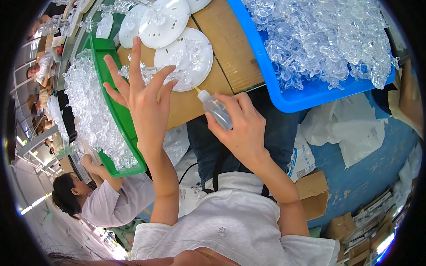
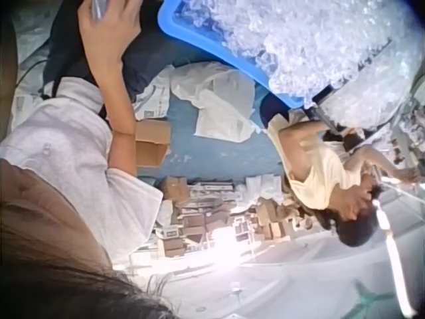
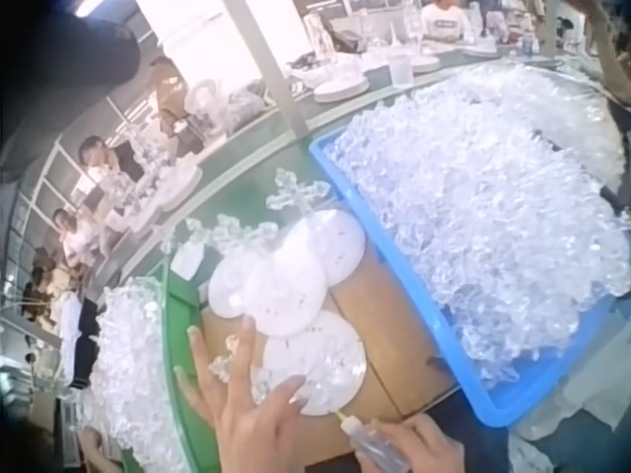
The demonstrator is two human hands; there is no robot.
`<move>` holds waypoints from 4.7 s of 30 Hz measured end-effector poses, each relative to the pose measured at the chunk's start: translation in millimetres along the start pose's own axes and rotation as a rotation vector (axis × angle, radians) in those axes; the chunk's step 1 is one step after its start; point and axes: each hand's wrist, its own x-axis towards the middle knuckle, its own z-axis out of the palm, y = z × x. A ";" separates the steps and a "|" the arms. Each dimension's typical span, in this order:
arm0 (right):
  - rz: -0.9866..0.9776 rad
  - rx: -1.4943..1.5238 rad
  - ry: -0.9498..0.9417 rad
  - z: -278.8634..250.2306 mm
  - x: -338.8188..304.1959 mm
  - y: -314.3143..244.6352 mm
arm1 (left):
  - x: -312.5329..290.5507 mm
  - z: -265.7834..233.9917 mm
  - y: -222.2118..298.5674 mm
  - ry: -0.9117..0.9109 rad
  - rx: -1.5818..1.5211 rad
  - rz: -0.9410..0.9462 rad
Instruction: Gluing decorative plastic components onto circular white bases on an assembly line.
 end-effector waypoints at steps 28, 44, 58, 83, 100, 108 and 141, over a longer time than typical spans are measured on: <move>0.019 0.014 0.005 2.3 -0.9 -1.8 | 1.1 -0.1 -1.0 0.009 -0.039 -0.004; -0.028 0.060 0.164 -5.2 18.1 3.3 | 0.1 0.3 1.6 0.002 0.051 -0.045; -0.172 0.099 0.412 40.6 76.5 15.4 | -4.5 8.4 1.7 0.051 0.112 -0.041; -0.493 -0.202 -0.135 -49.1 53.5 -101.6 | -76.8 -16.9 -5.4 0.206 -0.406 -0.112; -0.429 -0.426 -0.564 -36.5 189.9 -224.1 | -99.6 43.7 -33.1 0.225 -0.553 -0.290; -0.336 -0.296 -0.680 -46.8 218.0 -223.0 | -53.9 37.1 -28.4 0.276 -0.910 -0.493; -0.166 -1.199 -0.020 -78.9 496.3 -76.1 | -5.3 45.6 -40.5 0.416 -0.750 0.019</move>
